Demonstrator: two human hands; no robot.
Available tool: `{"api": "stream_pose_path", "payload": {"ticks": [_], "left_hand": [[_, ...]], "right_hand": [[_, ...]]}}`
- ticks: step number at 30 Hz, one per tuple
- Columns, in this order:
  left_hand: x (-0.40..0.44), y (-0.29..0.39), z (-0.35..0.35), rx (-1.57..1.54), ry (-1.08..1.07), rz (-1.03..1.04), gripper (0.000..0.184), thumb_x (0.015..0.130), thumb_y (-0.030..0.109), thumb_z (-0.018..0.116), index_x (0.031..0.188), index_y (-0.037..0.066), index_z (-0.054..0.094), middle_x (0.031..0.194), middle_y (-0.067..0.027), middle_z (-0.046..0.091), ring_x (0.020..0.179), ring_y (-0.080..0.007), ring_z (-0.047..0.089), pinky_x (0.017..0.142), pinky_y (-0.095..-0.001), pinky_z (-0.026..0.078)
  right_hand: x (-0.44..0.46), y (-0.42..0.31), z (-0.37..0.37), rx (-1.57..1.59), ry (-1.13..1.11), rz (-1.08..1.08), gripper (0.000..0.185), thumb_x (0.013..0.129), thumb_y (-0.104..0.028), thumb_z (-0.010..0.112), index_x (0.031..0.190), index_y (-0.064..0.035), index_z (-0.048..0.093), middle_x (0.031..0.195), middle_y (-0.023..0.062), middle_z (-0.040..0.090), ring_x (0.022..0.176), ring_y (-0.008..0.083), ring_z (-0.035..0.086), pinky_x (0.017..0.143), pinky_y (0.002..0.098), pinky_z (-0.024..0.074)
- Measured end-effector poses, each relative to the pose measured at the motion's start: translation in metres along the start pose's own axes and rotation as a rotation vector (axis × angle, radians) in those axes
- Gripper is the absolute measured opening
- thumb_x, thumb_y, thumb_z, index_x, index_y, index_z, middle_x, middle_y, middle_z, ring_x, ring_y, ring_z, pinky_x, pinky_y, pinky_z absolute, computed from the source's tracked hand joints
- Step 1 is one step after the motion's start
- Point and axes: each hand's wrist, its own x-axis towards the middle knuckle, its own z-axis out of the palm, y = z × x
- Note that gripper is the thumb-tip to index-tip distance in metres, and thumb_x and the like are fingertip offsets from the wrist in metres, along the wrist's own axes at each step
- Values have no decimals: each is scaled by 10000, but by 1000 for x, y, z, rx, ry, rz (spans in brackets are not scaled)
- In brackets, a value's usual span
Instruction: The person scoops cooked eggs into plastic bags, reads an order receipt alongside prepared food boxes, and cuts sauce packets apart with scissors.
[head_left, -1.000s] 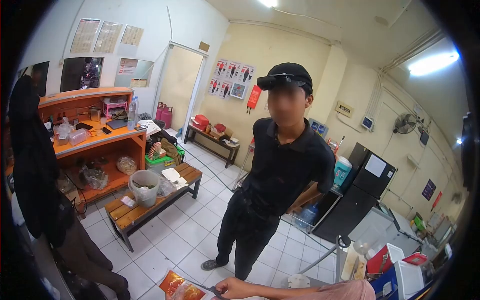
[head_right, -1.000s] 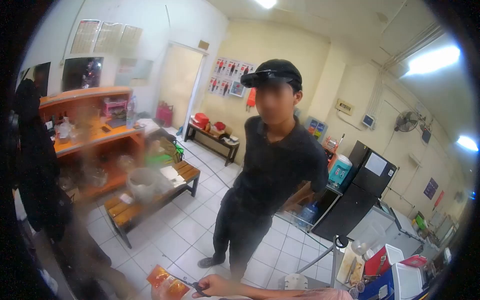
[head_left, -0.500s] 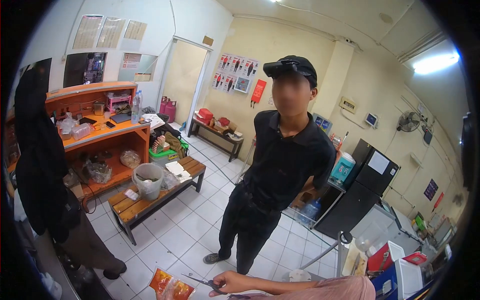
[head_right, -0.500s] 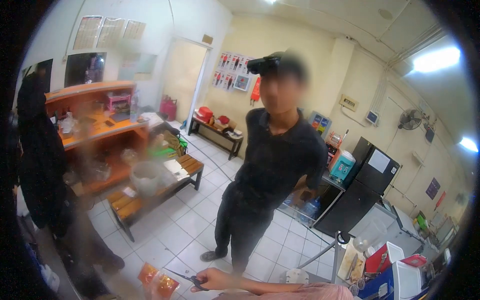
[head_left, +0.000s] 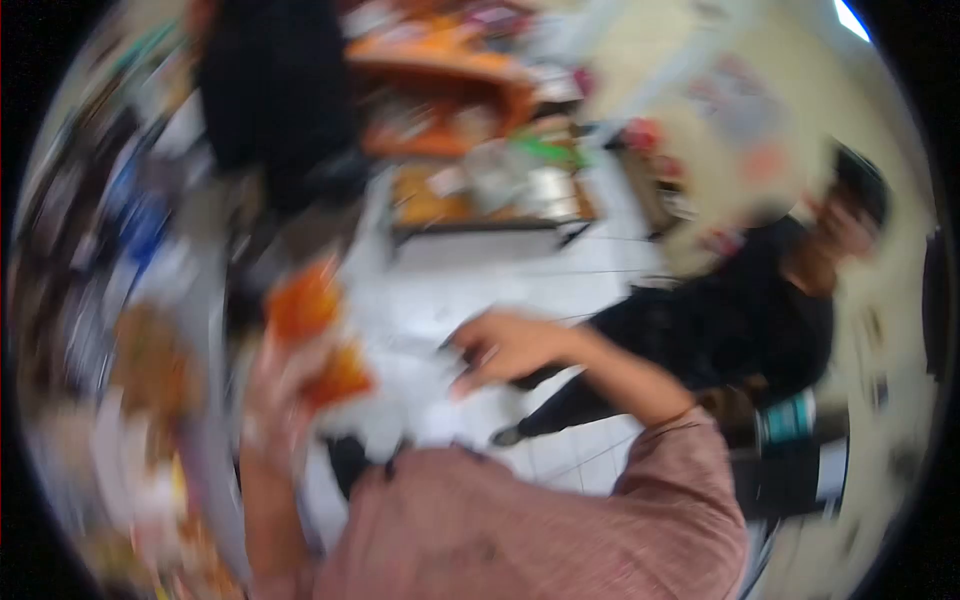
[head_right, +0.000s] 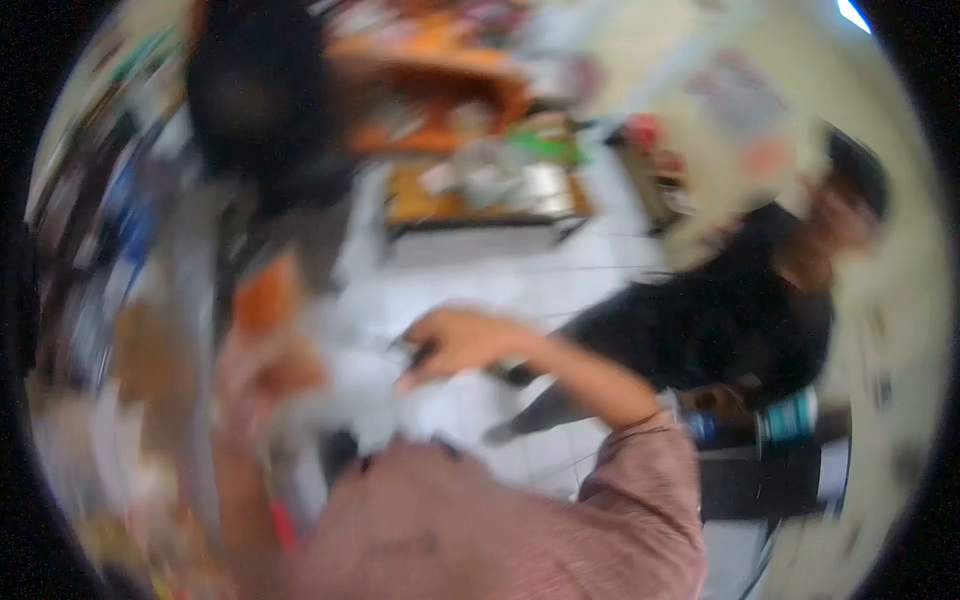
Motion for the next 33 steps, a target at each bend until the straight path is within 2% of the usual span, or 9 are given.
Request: {"api": "stream_pose_path", "payload": {"ticks": [1, 3, 4, 5, 8, 18, 24, 31, 33], "left_hand": [[-7, 18, -8, 78, 35, 50, 327, 860, 87, 589, 1175, 12, 541, 1107, -122, 612, 1025, -252, 605, 897, -361, 490], [-21, 50, -17, 255, 44, 167, 295, 879, 114, 588, 1157, 17, 565, 1117, -122, 621, 1032, -247, 607, 903, -359, 490], [-27, 62, -17, 347, 2, 221, 281, 888, 127, 588, 1148, 19, 576, 1122, -123, 625, 1036, -245, 607, 906, -357, 490], [-38, 72, -15, 368, 89, 225, 281, 888, 127, 588, 1148, 19, 576, 1122, -123, 625, 1036, -245, 607, 906, -357, 490], [-49, 102, -32, 87, 243, 132, 616, 787, 24, 673, 1334, 34, 390, 1068, -124, 614, 947, -213, 630, 829, -387, 546], [-78, 144, -89, 196, 369, 156, 568, 816, 62, 682, 1331, 61, 442, 1181, -107, 591, 1057, -186, 581, 915, -328, 476], [-78, 163, -100, 135, 537, 111, 586, 820, 63, 676, 1349, 82, 427, 1192, -96, 588, 1084, -191, 576, 929, -340, 473], [-65, 160, -134, 86, 516, 118, 638, 815, 79, 696, 1376, 115, 395, 1227, -93, 569, 1094, -190, 573, 924, -351, 483], [-61, 158, -141, 94, 521, 110, 649, 812, 87, 704, 1379, 119, 390, 1233, -92, 565, 1094, -189, 572, 928, -352, 481]], "right_hand": [[13, -14, -15, 32, -104, -16, 489, 716, -421, 785, 902, 11, 653, 744, 89, 627, 696, 166, 582, 649, 317, 476], [47, -39, -41, -75, -211, -127, 457, 722, -416, 784, 798, 0, 611, 717, 69, 574, 721, 155, 578, 649, 313, 471], [64, -46, -44, -63, -158, -268, 505, 707, -499, 776, 683, -40, 565, 588, 2, 468, 579, 114, 461, 524, 292, 373], [80, -59, -53, -184, -159, -354, 531, 708, -511, 771, 652, -43, 526, 586, -14, 427, 586, 105, 432, 519, 290, 348], [124, -106, -60, -110, -333, -268, 574, 660, -544, 798, 695, -34, 536, 632, -16, 492, 622, 99, 490, 544, 272, 378], [246, -209, -34, -128, -748, -332, 479, 678, -418, 836, 659, -45, 536, 591, -39, 475, 577, 62, 458, 503, 236, 336], [294, -240, -36, -225, -775, -435, 489, 682, -408, 837, 601, -45, 518, 535, -48, 432, 530, 58, 420, 459, 249, 300], [338, -259, -39, -299, -856, -477, 497, 687, -419, 831, 591, -37, 527, 514, -51, 421, 491, 58, 397, 434, 259, 282], [346, -265, -38, -410, -882, -465, 473, 734, -396, 781, 649, 29, 592, 544, 6, 472, 542, 92, 430, 485, 305, 349]]}}
